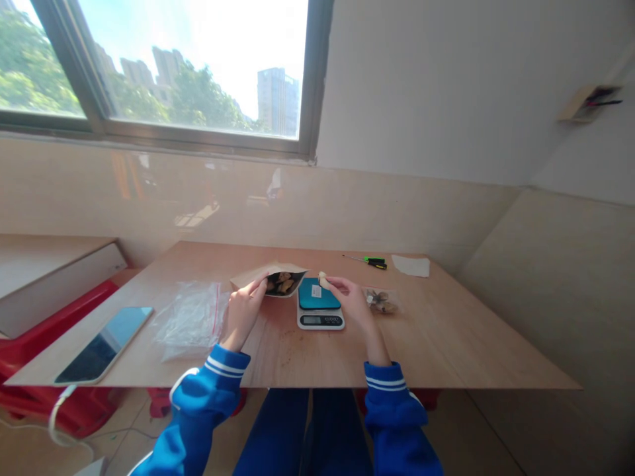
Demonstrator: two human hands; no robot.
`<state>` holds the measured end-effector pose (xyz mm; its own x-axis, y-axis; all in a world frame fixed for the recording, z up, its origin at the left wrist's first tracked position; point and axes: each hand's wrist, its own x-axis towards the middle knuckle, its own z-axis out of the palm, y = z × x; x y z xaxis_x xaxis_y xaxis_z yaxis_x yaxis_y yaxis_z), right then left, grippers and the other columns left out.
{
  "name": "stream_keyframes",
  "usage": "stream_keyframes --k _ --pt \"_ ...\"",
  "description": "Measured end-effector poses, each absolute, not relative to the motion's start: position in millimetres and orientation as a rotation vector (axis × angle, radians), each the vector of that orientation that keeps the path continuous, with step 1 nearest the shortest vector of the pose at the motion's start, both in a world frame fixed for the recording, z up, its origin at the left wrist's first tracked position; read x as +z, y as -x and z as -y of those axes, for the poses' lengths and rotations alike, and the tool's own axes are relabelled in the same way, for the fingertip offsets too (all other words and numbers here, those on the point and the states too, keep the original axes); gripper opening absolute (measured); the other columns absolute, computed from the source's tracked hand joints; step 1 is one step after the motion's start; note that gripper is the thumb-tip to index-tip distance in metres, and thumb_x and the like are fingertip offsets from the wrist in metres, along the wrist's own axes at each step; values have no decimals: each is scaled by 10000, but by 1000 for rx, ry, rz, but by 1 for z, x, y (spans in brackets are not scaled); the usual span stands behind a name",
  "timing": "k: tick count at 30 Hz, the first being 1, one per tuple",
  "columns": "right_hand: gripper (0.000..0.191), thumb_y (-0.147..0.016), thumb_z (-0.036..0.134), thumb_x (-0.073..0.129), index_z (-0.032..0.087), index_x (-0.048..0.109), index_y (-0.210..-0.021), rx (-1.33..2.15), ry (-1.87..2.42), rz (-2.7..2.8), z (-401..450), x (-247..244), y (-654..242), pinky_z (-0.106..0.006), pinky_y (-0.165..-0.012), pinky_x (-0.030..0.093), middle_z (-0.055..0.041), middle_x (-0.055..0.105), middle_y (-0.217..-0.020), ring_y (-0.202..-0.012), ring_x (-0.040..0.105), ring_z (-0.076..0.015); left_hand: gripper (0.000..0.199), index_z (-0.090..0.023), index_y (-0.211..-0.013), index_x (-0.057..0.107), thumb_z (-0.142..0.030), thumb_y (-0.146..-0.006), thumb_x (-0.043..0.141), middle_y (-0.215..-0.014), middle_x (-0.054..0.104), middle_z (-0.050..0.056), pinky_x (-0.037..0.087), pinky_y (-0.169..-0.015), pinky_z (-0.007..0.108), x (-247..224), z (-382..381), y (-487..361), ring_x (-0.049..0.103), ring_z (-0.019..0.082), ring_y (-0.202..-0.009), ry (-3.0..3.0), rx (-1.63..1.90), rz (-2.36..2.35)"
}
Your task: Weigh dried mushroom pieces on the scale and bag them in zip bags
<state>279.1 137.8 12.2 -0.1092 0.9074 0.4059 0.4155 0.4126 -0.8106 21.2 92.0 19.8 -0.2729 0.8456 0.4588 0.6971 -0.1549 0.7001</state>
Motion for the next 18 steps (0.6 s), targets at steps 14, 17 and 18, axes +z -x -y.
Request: stream_keyframes --k 14,17,18 --pt "267 -927 236 428 210 677 -1019 322 1141 1986 -109 34 -215 -274 -776 488 -57 705 -933 -859 664 -179 339 -237 -1168 683 -345 -899 506 -960 767 45 517 -724 273 23 -85 -36 711 214 -858 -1761 1413 -1841" --pt "279 -949 281 424 186 664 -1056 208 1483 2133 -100 48 -190 -306 -716 487 -101 736 -873 -825 693 -233 334 -232 -1174 680 -308 -898 509 -931 769 46 523 -748 295 24 -82 -45 709 227 -884 -1725 1421 -1829" --pt "290 -951 293 431 156 659 -1068 166 1609 2158 -101 50 -184 -325 -717 489 -139 737 -893 -850 699 -259 334 -232 -1176 679 -303 -898 507 -929 769 46 522 -752 295 24 -81 -47 707 230 -900 -1712 1420 -1830"
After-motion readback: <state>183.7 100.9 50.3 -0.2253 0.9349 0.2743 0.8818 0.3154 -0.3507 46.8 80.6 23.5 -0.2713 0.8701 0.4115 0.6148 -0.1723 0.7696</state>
